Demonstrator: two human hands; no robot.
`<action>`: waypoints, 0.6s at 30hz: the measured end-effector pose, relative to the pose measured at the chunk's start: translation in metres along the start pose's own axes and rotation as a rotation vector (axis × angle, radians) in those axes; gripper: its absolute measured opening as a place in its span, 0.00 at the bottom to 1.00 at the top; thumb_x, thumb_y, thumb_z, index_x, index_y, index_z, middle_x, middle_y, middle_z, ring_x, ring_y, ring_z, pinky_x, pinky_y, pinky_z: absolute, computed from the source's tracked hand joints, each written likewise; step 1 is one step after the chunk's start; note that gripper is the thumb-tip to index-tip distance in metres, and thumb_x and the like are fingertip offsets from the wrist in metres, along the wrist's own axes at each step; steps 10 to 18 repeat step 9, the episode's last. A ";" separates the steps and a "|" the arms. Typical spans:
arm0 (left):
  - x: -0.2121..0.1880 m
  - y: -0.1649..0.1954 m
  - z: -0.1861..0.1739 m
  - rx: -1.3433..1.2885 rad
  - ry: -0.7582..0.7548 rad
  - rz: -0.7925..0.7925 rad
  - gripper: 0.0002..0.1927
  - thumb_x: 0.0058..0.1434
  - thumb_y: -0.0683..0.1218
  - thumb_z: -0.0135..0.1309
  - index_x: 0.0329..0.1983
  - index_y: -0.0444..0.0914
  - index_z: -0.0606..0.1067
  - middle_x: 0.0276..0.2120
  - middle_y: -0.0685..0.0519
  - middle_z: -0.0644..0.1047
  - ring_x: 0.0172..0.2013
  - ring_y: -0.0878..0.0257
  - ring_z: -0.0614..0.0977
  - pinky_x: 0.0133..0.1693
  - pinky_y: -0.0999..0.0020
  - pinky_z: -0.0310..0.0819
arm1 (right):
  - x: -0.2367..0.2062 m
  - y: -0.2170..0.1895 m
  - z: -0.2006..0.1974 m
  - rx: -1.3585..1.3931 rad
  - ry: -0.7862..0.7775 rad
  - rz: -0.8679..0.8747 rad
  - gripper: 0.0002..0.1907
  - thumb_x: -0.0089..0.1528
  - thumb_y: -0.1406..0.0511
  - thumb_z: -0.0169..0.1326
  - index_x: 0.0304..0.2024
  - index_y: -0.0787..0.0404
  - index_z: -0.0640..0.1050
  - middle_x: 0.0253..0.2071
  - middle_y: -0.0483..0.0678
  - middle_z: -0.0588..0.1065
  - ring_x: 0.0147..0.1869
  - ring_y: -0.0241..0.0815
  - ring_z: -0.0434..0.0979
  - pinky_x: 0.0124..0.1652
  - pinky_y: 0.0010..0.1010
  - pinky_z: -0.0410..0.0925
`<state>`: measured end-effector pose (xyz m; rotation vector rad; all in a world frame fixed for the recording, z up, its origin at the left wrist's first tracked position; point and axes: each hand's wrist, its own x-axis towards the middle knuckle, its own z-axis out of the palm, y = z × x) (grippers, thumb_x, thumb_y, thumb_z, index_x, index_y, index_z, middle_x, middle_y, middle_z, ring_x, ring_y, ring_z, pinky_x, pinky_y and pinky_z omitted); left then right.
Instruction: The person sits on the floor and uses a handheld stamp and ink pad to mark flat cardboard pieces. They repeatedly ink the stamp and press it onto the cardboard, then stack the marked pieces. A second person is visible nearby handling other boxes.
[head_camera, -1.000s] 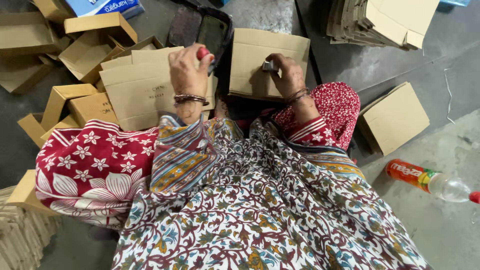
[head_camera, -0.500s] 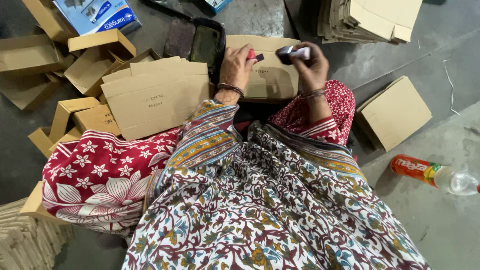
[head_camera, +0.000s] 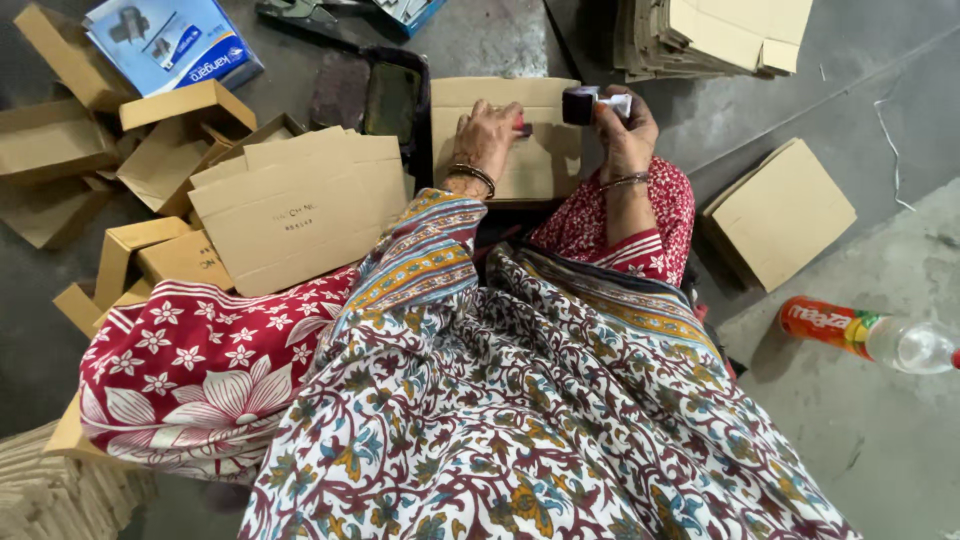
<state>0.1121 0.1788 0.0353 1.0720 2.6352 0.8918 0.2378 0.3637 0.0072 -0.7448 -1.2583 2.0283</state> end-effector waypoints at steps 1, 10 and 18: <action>0.002 -0.006 -0.005 -0.050 -0.045 -0.108 0.14 0.64 0.52 0.56 0.52 0.47 0.78 0.42 0.48 0.78 0.40 0.54 0.80 0.42 0.60 0.77 | 0.001 0.000 0.005 -0.063 -0.015 0.008 0.17 0.61 0.75 0.65 0.53 0.67 0.79 0.39 0.47 0.78 0.36 0.36 0.74 0.35 0.23 0.68; -0.014 -0.079 -0.013 -0.532 0.282 -0.525 0.14 0.62 0.55 0.61 0.47 0.46 0.82 0.38 0.51 0.85 0.44 0.59 0.88 0.50 0.68 0.79 | -0.004 0.013 0.018 -0.124 -0.183 -0.026 0.17 0.62 0.75 0.65 0.53 0.67 0.78 0.44 0.48 0.80 0.46 0.37 0.80 0.49 0.26 0.74; -0.014 -0.079 -0.013 -0.532 0.282 -0.525 0.14 0.62 0.55 0.61 0.47 0.46 0.82 0.38 0.51 0.85 0.44 0.59 0.88 0.50 0.68 0.79 | -0.004 0.013 0.018 -0.124 -0.183 -0.026 0.17 0.62 0.75 0.65 0.53 0.67 0.78 0.44 0.48 0.80 0.46 0.37 0.80 0.49 0.26 0.74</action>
